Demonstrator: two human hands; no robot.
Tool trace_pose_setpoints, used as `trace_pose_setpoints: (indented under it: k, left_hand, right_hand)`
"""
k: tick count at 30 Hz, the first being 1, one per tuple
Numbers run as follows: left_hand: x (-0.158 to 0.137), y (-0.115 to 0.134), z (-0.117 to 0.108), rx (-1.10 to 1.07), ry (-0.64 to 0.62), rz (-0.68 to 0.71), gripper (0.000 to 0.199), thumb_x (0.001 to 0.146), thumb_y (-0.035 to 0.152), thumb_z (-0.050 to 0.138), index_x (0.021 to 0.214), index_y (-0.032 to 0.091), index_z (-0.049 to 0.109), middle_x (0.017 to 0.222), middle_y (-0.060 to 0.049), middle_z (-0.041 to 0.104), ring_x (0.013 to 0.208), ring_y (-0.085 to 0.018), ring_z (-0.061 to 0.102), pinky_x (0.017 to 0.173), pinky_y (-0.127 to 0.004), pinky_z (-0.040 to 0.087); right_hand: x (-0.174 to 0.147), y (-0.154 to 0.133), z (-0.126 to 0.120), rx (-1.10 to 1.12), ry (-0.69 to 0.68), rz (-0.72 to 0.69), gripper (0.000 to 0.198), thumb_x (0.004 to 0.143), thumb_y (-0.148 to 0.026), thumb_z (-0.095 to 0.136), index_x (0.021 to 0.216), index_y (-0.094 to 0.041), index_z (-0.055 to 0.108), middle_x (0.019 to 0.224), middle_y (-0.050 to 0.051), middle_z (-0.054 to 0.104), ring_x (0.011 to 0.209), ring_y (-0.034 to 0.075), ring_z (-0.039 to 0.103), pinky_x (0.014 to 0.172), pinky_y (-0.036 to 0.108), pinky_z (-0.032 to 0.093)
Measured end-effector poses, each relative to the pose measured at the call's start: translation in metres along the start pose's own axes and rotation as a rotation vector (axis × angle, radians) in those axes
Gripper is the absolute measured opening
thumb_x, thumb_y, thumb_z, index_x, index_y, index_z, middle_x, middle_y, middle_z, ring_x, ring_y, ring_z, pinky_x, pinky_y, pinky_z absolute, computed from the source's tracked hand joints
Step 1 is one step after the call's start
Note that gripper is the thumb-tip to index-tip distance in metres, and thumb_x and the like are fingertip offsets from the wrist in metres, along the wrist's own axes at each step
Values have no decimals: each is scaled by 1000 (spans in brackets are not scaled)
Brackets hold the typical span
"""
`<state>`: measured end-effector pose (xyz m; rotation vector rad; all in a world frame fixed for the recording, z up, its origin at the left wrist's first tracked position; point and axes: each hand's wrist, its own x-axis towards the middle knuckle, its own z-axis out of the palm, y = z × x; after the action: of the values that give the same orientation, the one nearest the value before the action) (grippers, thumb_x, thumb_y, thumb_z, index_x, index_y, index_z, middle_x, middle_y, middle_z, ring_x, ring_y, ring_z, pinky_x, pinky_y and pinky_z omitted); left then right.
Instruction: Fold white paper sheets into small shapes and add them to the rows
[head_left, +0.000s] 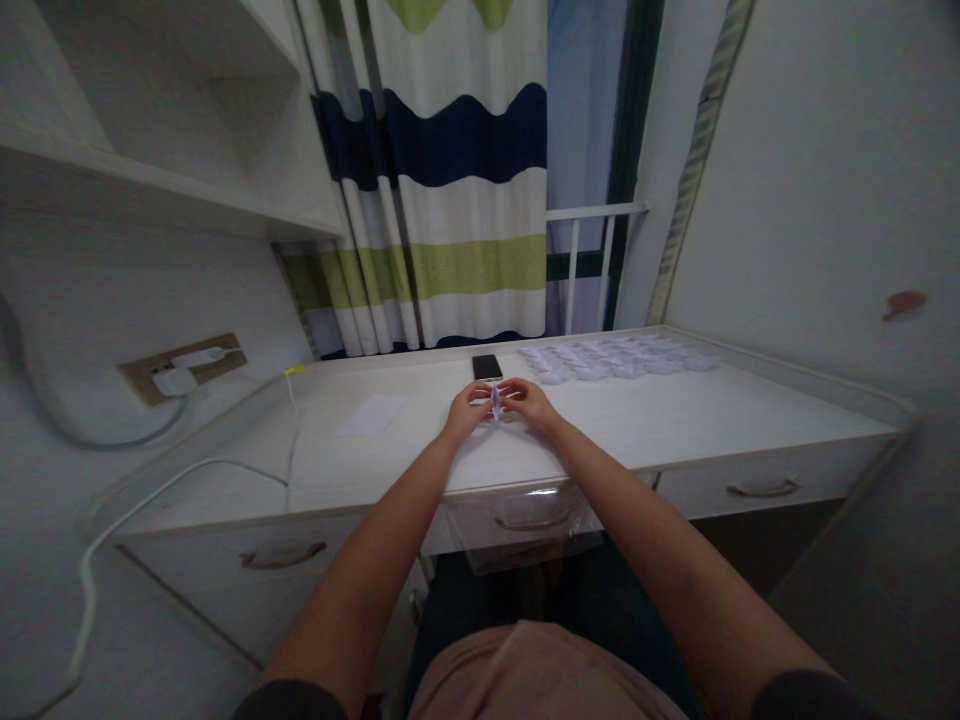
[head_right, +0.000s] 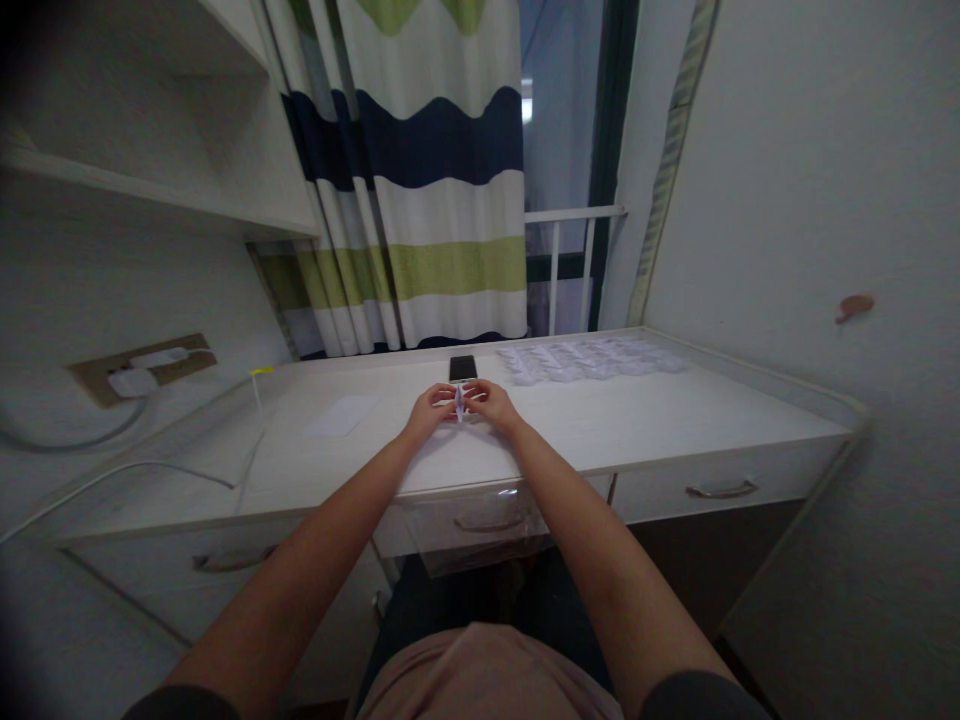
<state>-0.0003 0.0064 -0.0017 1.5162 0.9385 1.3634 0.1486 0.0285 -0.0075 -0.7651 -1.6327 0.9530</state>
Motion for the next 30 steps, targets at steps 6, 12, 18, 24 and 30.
trace_pose_setpoints:
  k: [6,12,18,24,30]
  left_hand:
    - [-2,4,2,36,67,47,28,57,18,67,83,15,57,90,-5,62,69,-13,60,57,-24,51]
    - [1,4,2,-107,47,-32,19,60,16,64,79,14,61,79,-4,65,71,-12,60,69,-27,51]
    - [2,3,0,-156,66,-157,24,63,12,60,87,13,62,61,-1,63,57,-11,60,67,-28,50]
    - [0,5,0,-202,63,-162,20,63,21,66,79,12,59,67,-3,63,59,-11,60,68,-29,50]
    - [2,0,2,-99,57,-76,32,51,17,74,72,15,50,62,4,56,58,-8,56,64,-26,48]
  right_hand:
    - [2,0,0,-51,-10,-73,27,56,-35,70,74,-16,63,76,4,65,66,14,59,66,30,49]
    - [4,2,-3,-48,41,-120,19,63,-31,64,75,-16,66,77,6,68,73,17,61,75,33,47]
    - [5,4,-5,-50,87,-83,15,62,-25,64,74,-16,67,79,6,69,77,18,62,80,35,45]
    - [4,1,-5,-42,69,-75,12,59,-22,65,70,-17,68,82,6,68,82,20,62,82,35,45]
    - [3,-1,-2,8,56,-24,21,56,-32,69,69,-17,65,74,4,66,72,17,61,70,32,48]
